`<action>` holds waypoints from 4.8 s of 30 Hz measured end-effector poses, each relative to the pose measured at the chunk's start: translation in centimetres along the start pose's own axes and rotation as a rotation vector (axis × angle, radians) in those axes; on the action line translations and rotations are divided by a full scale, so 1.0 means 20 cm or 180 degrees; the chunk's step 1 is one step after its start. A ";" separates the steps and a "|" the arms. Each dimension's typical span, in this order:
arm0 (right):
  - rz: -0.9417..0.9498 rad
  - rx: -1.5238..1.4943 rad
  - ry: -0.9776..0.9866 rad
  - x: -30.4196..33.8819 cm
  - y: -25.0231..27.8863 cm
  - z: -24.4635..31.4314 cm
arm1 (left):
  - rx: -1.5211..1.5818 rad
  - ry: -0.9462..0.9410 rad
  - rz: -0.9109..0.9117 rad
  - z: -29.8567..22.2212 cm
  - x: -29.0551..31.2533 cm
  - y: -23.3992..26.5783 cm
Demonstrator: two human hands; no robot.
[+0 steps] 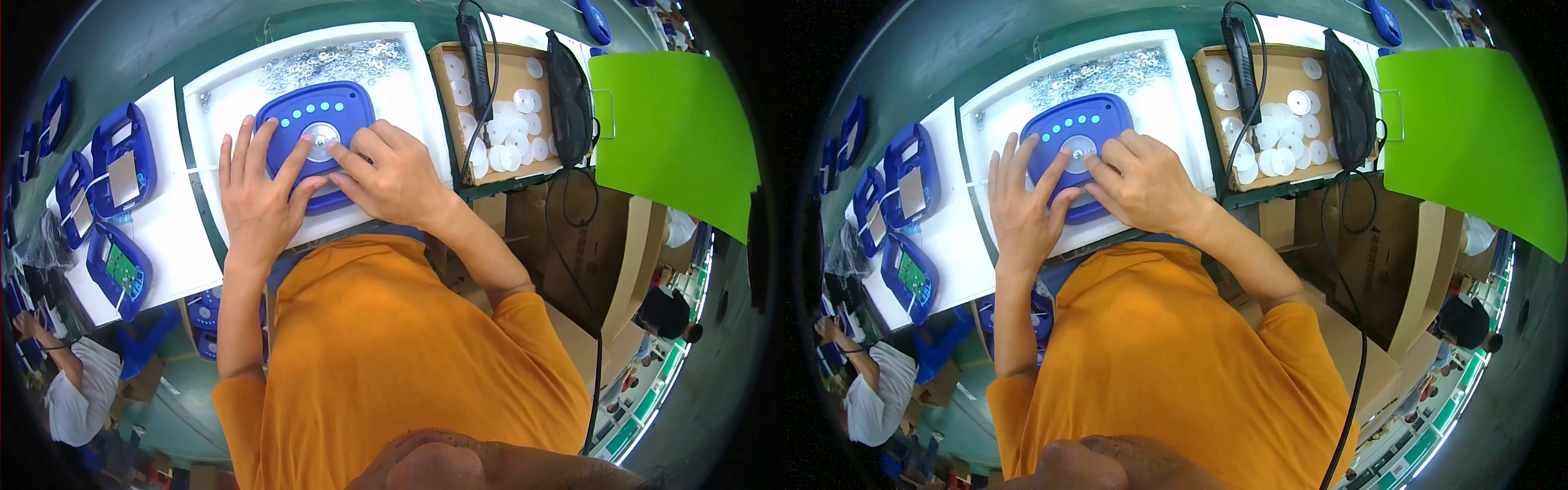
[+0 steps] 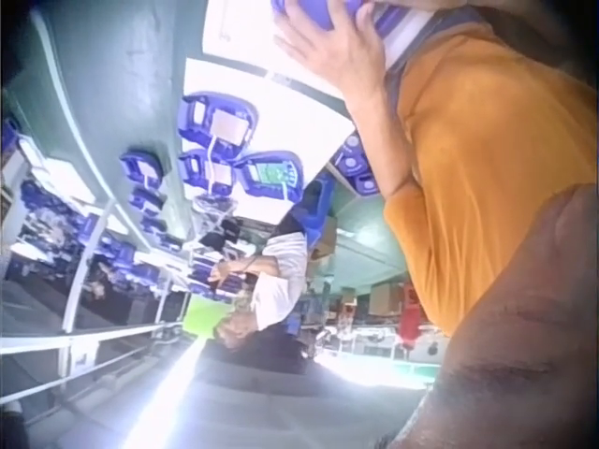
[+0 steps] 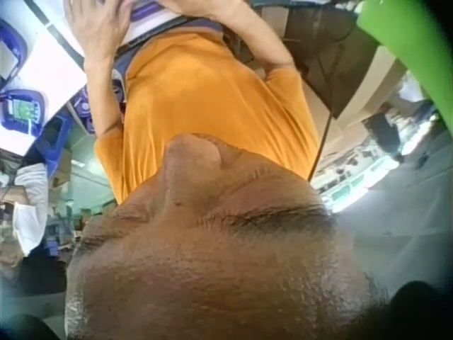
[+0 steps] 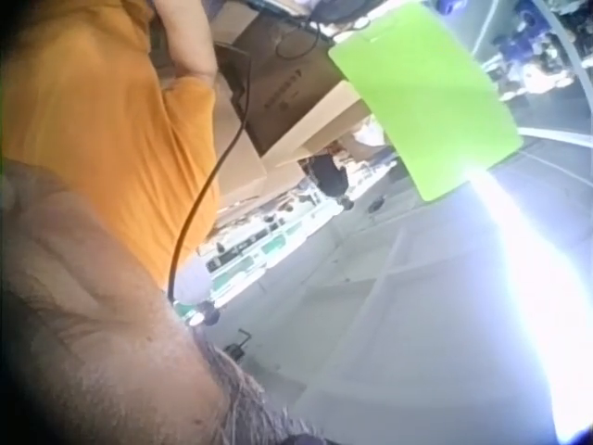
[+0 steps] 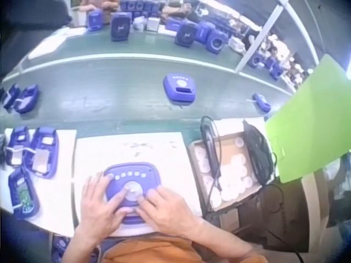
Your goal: Assembling blue electronic device housings by placing components inside and using an electric screwdriver to secure them.
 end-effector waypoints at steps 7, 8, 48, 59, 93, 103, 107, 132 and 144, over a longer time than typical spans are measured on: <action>-0.0011 0.0036 -0.0152 0.02 -0.01 -0.01 | -0.0030 0.0005 0.0066 0.01 -0.01 -0.03; -0.0009 0.0018 -0.0166 0.03 -0.02 -0.01 | -0.0020 -0.0004 0.0057 0.01 -0.01 -0.03; -0.0226 0.1950 -0.2392 0.17 0.35 -0.93 | 0.0324 -0.0145 -0.0203 -0.04 0.02 0.01; -0.1781 0.0496 -0.3336 0.37 0.74 -1.12 | 0.0394 -0.0168 -0.0312 -0.04 0.01 0.02; -0.1491 -0.3573 -0.0918 -0.37 0.04 -0.06 | 0.0730 -0.0009 -0.0491 0.01 0.05 -0.02; -0.1283 -0.3437 -0.0858 -0.42 0.03 -0.01 | 0.0623 0.0019 -0.0410 0.02 0.05 -0.05; -0.1309 -0.3369 -0.0797 -0.42 0.04 -0.02 | 0.0596 0.0006 -0.0396 0.01 0.05 -0.04; -0.0157 0.0891 -0.2608 0.06 0.40 -1.14 | 0.0894 -0.0171 0.0149 -0.09 0.13 0.09; -0.1028 0.0662 -0.1938 0.04 0.41 -0.48 | 0.0961 -0.0569 -0.0282 0.05 -0.25 0.36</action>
Point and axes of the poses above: each hand's wrist, its own x-axis away from the middle knuckle, its own y-axis out of the back of the hand, z = x × y, the point moved 7 cm from there along -x, towards the middle knuckle, and after that the axes turned 4 degrees about x, right-handed, at the moved point
